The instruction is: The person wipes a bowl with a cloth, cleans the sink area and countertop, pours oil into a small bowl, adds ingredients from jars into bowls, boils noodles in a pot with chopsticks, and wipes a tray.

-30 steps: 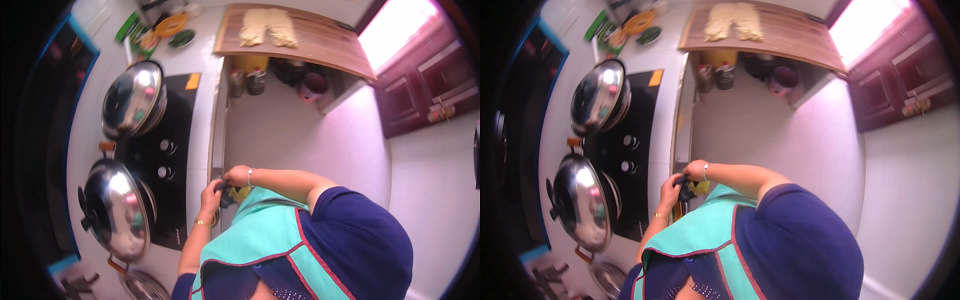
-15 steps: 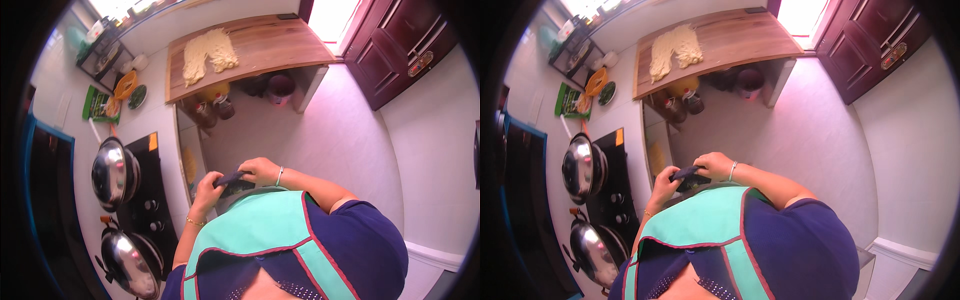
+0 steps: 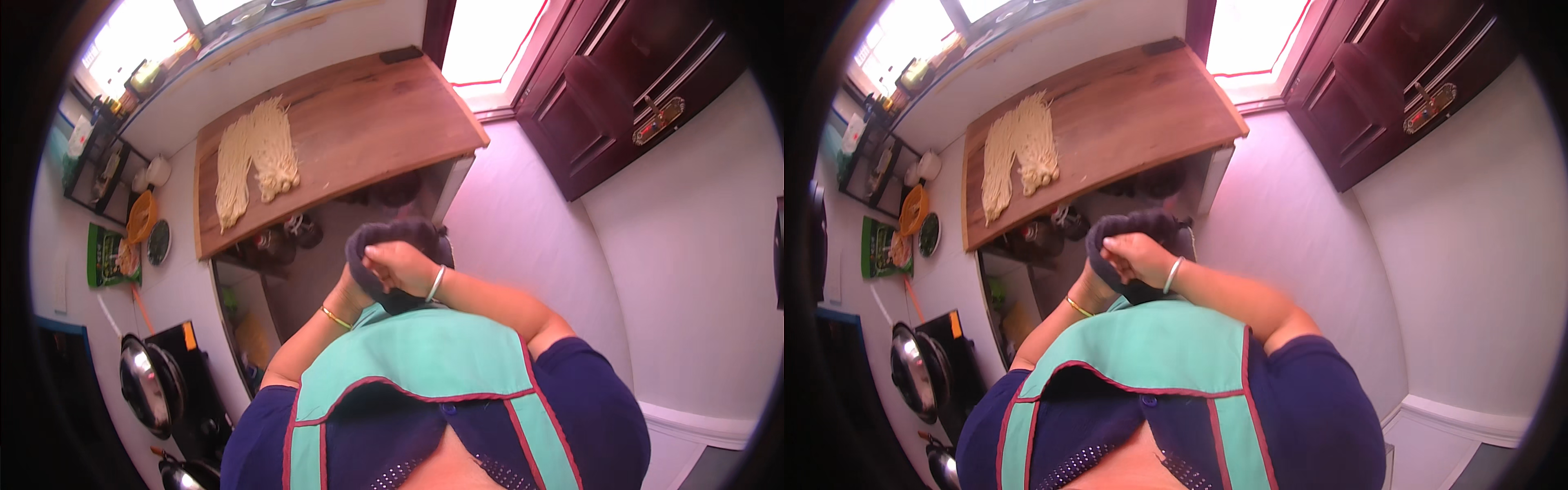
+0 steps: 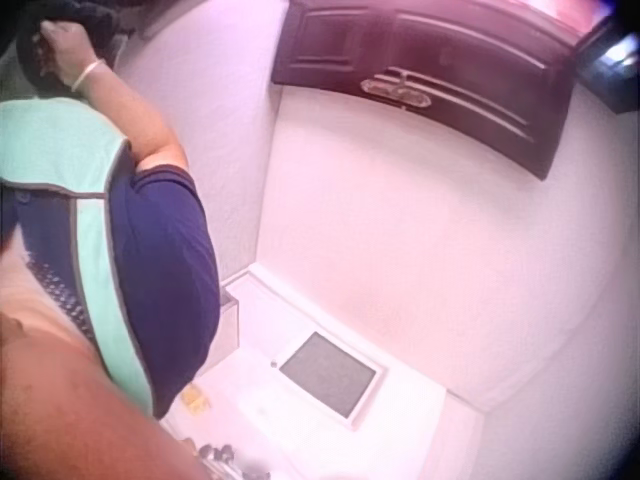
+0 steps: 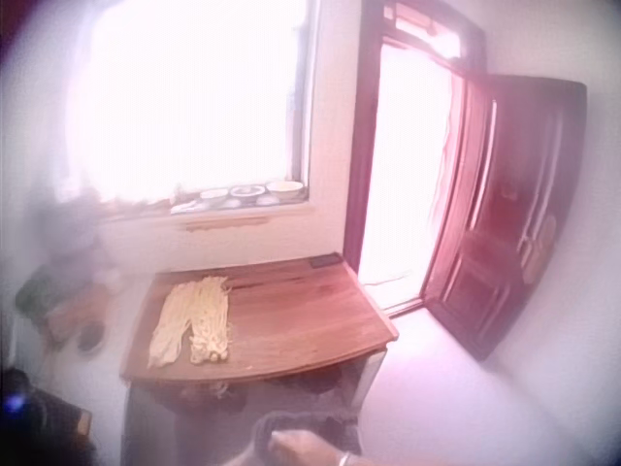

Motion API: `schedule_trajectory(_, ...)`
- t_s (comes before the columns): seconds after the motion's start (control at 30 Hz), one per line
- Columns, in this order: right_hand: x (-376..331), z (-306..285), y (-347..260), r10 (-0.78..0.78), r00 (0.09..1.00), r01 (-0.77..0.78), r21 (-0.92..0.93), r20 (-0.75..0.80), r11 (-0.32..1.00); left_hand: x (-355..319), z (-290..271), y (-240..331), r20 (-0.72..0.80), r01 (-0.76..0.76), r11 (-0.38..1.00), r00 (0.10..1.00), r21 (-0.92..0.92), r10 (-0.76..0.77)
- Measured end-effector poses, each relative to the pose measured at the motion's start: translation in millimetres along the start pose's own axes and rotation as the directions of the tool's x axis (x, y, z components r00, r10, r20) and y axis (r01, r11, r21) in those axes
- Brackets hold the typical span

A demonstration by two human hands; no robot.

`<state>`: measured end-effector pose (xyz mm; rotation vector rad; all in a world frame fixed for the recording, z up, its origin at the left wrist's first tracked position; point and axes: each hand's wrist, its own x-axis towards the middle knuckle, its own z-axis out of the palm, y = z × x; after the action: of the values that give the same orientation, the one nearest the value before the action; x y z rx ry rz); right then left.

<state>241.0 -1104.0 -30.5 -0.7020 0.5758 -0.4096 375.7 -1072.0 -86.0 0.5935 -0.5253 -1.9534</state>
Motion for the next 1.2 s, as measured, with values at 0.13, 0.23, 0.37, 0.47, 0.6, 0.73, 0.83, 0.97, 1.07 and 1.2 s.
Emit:
schedule_trajectory(0.13,25.5,-55.7,-33.0,-0.3,0.952,0.207,-0.604,-0.056,0.77,76.5,25.5,34.8,0.076,0.143,0.988,0.988,-0.058,-0.138)
schedule_trajectory(0.23,37.2,-94.7,-79.1,-0.365,0.916,0.122,-0.751,-0.167,0.649,145.2,32.0,53.6,0.056,0.287,0.954,0.957,-0.09,-0.283)
schedule_trajectory(0.37,44.8,-119.6,-150.9,-0.43,0.894,0.101,-0.88,-0.124,0.465,214.5,27.3,86.2,0.105,0.267,0.944,0.962,-0.194,-0.25)
schedule_trajectory(0.47,48.4,-138.0,-197.2,-0.543,0.825,0.025,-0.95,-0.157,0.312,249.9,25.1,116.4,0.03,0.225,0.947,0.974,-0.23,-0.225)
schedule_trajectory(0.6,68.1,-194.0,-221.2,-0.626,0.742,0.073,-0.9,-0.239,0.43,291.1,11.7,133.5,0.086,0.249,0.931,0.968,-0.268,-0.234)
schedule_trajectory(0.73,96.9,-249.8,-247.9,-0.374,0.917,0.114,-0.809,-0.138,0.577,326.1,14.5,127.0,-0.033,0.12,0.979,0.991,-0.167,-0.127)
schedule_trajectory(0.83,117.3,-272.4,-278.8,-0.22,0.974,0.179,-0.754,0.046,0.632,349.5,30.2,127.5,-0.169,-0.013,0.999,0.985,0.049,0.021)
schedule_trajectory(0.97,124.5,-297.8,-334.6,0.035,0.982,0.137,-0.838,0.183,0.529,372.6,56.3,119.1,-0.23,-0.154,0.954,0.949,0.257,0.215)
schedule_trajectory(1.07,135.8,-349.5,-353.3,0.158,0.953,0.151,-0.857,0.259,0.493,382.6,93.9,112.0,-0.328,-0.087,0.652,0.81,0.753,0.486)
schedule_trajectory(1.2,135.9,-396.1,-374.1,0.246,0.936,0.089,-0.847,0.251,0.524,391.4,138.0,109.7,-0.166,0.062,0.198,0.805,0.978,0.569)
